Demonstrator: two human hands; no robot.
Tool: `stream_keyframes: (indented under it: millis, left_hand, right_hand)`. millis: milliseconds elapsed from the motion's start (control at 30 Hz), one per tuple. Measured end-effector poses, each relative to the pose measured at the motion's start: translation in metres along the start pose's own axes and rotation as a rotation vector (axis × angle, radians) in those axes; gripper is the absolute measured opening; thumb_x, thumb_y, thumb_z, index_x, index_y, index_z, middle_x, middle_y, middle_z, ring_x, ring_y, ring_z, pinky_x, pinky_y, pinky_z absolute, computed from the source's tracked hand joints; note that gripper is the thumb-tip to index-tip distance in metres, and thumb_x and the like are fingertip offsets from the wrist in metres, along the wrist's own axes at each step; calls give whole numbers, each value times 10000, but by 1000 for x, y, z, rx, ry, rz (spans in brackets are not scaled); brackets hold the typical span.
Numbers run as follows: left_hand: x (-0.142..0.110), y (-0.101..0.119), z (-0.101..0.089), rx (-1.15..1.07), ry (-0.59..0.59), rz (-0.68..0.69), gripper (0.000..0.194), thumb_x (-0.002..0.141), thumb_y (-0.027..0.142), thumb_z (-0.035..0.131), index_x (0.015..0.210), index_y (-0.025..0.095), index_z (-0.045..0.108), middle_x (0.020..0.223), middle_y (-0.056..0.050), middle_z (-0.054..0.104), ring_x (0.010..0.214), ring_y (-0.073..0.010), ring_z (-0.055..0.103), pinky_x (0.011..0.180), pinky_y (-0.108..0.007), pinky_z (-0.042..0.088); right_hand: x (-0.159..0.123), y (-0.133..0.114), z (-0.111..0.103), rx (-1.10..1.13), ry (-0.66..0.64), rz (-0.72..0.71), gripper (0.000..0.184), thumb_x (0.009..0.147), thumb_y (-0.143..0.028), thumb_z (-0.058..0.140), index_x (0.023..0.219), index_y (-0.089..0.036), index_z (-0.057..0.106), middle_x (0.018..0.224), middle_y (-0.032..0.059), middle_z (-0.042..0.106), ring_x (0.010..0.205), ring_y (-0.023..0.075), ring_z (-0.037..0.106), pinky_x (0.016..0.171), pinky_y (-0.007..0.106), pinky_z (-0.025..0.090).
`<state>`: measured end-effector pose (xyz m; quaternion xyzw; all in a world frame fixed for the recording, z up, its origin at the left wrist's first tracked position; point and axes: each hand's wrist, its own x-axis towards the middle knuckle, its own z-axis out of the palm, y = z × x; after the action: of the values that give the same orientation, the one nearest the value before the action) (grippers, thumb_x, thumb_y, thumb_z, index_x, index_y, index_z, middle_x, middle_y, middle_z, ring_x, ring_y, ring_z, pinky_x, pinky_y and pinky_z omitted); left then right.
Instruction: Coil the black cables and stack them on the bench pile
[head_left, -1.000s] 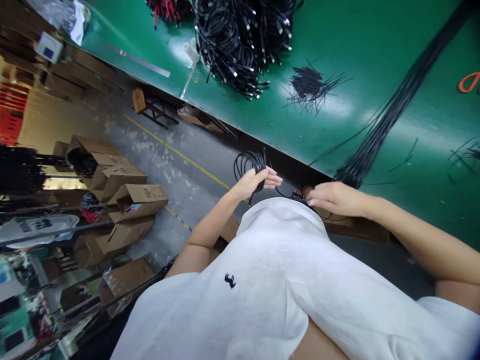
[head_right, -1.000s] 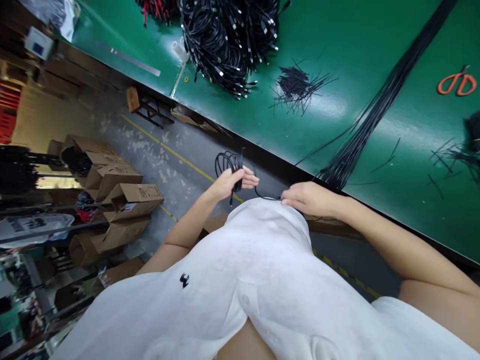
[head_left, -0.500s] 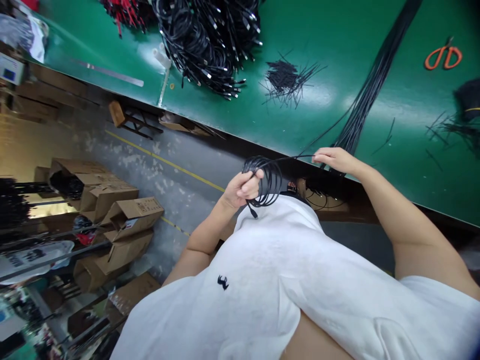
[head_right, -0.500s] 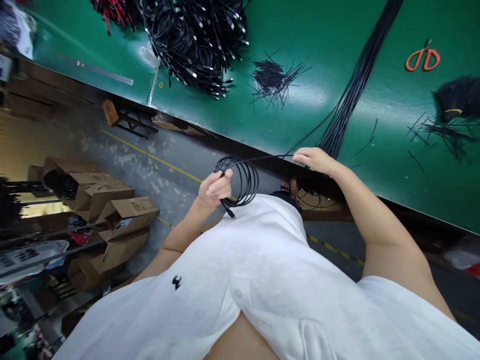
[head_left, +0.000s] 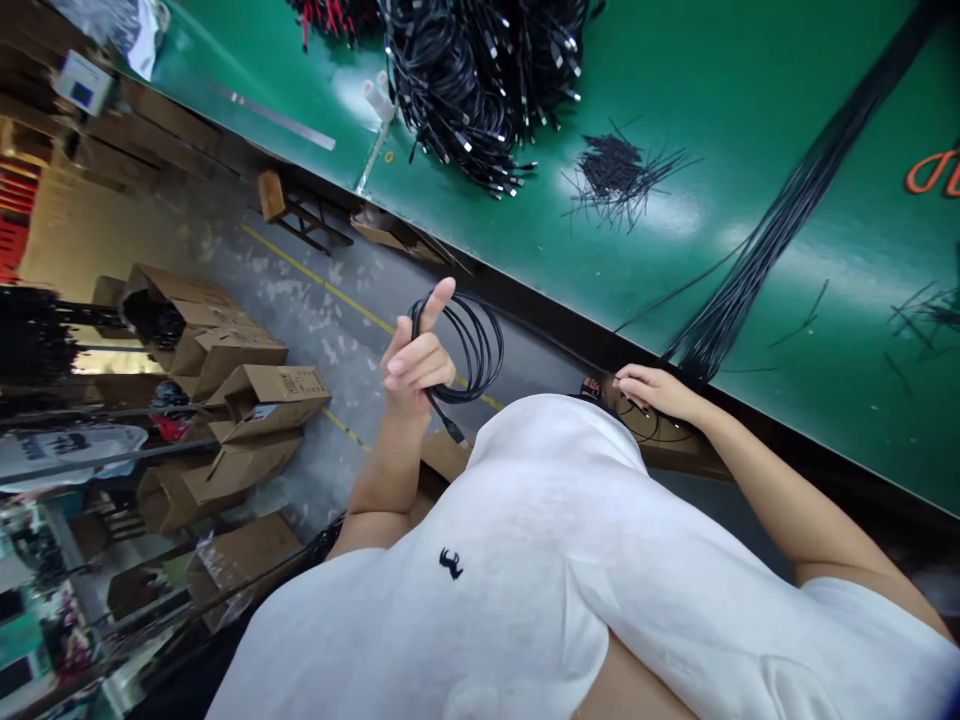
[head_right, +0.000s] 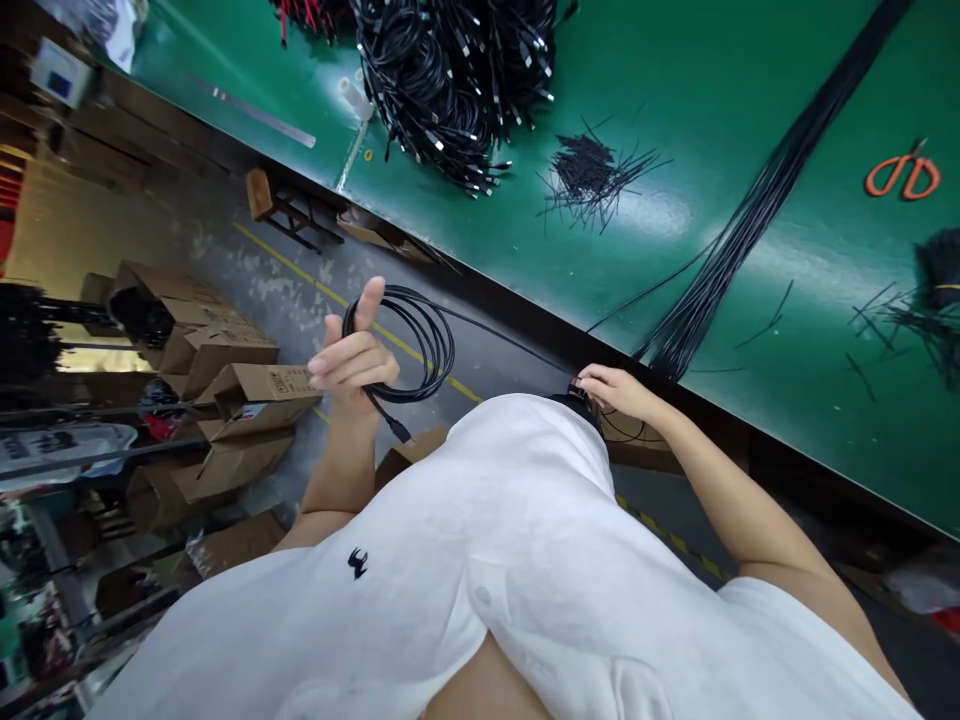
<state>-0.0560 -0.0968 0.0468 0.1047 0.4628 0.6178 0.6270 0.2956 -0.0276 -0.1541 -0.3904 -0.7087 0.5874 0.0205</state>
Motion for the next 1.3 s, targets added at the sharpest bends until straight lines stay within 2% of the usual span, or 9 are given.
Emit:
stream_keyframes:
  millis: [200,333,467,600,733,833,967,1100,1300]
  left_hand:
    - [16,-31,-21,370,-170,-213,355,875,428,682,1083,141,671,661,-16,695,470,-86,611,412,-160,394]
    - [25,-76,-22,540,-278,-293,409,820,505,726,955,126,653,1023,-144,758,933,-213,729,812,-318,562]
    - [20,-100,-9,576,-550,-407,403,841,509,702,926,116,669,920,-118,750,910,-198,701,948,-385,516]
    - [11,-98,2,363,-649,-512,424,816,508,731,957,113,671,604,20,568,602,-117,581,813,-373,568]
    - [4,-87,5,184,-571,-516,367,790,462,761,894,128,649,559,51,491,456,-79,474,546,-265,524]
    - [2,-86,7,171,-625,-559,349,781,446,766,886,135,646,531,35,528,381,-70,419,425,-224,424]
    - [2,-96,15,179,-732,-734,365,756,457,778,880,141,645,502,44,498,372,-74,411,427,-238,421]
    - [-2,-94,19,239,-804,-832,416,723,493,802,844,132,636,520,31,488,412,-91,447,444,-260,428]
    - [-2,-66,20,295,-553,-470,392,754,482,793,808,145,600,500,79,390,392,-50,353,430,-219,377]
  right_hand:
    - [-23,-68,3,-898,54,-145,298,999,-335,407,987,-162,649,877,92,649,608,143,554,538,265,224]
    - [-25,-133,-5,-979,-104,-586,256,989,-248,448,856,-172,653,792,63,627,633,135,537,594,283,264]
    - [-5,-165,-16,-1009,44,-741,214,934,-144,488,804,-167,656,809,69,645,745,167,563,796,345,379]
    - [-9,-164,-25,-824,198,-799,208,955,-182,478,934,-188,685,1029,80,684,957,197,601,991,407,391]
    - [-36,-138,-23,-506,404,-507,263,989,-302,460,1117,-223,675,1083,90,680,981,211,629,877,366,482]
    - [-31,-115,-13,-368,210,-297,417,923,-453,578,1267,-223,625,1167,101,670,1013,244,648,865,375,517]
    - [12,-121,8,-127,76,-517,705,842,-519,658,1452,-213,479,1458,133,498,1317,286,501,1078,442,421]
    - [38,-146,12,-72,-47,-731,294,928,-363,536,1149,-236,683,1121,77,690,1088,211,616,995,377,454]
    - [49,-144,44,603,293,-288,131,842,-314,644,814,-187,630,721,0,631,681,126,588,691,259,494]
